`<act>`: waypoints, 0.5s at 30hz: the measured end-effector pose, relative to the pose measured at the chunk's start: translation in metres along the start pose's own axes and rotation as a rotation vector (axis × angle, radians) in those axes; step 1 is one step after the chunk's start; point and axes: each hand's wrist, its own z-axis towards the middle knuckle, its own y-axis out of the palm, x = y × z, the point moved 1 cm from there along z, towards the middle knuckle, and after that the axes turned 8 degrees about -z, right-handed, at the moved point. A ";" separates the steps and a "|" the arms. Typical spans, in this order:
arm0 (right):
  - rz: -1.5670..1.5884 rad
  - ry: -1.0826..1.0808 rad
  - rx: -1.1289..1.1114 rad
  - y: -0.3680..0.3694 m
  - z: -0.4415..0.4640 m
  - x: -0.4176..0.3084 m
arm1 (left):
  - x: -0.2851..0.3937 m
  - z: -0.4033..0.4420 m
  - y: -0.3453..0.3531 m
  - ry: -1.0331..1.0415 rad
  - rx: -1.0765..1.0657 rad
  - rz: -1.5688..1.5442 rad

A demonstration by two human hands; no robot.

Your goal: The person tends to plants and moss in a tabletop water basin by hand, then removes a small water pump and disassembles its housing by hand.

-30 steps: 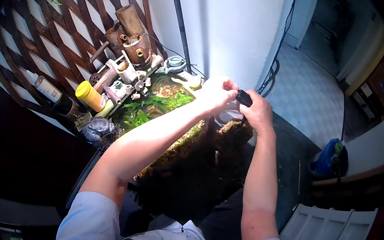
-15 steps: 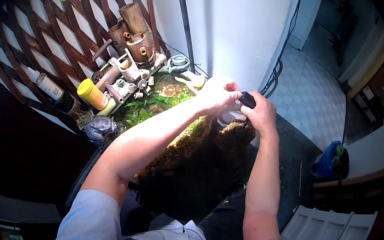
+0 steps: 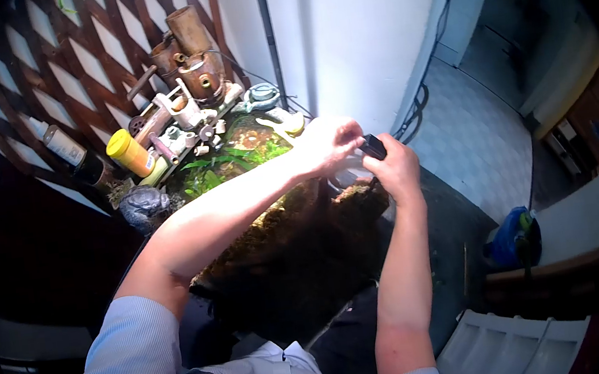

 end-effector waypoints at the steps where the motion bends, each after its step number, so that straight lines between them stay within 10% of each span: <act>1: -0.006 -0.025 0.025 0.001 0.001 0.001 | 0.000 -0.001 0.001 -0.001 0.029 -0.032; 15: -0.103 -0.033 0.027 0.003 0.002 -0.001 | 0.000 -0.002 -0.010 -0.163 -0.074 -0.181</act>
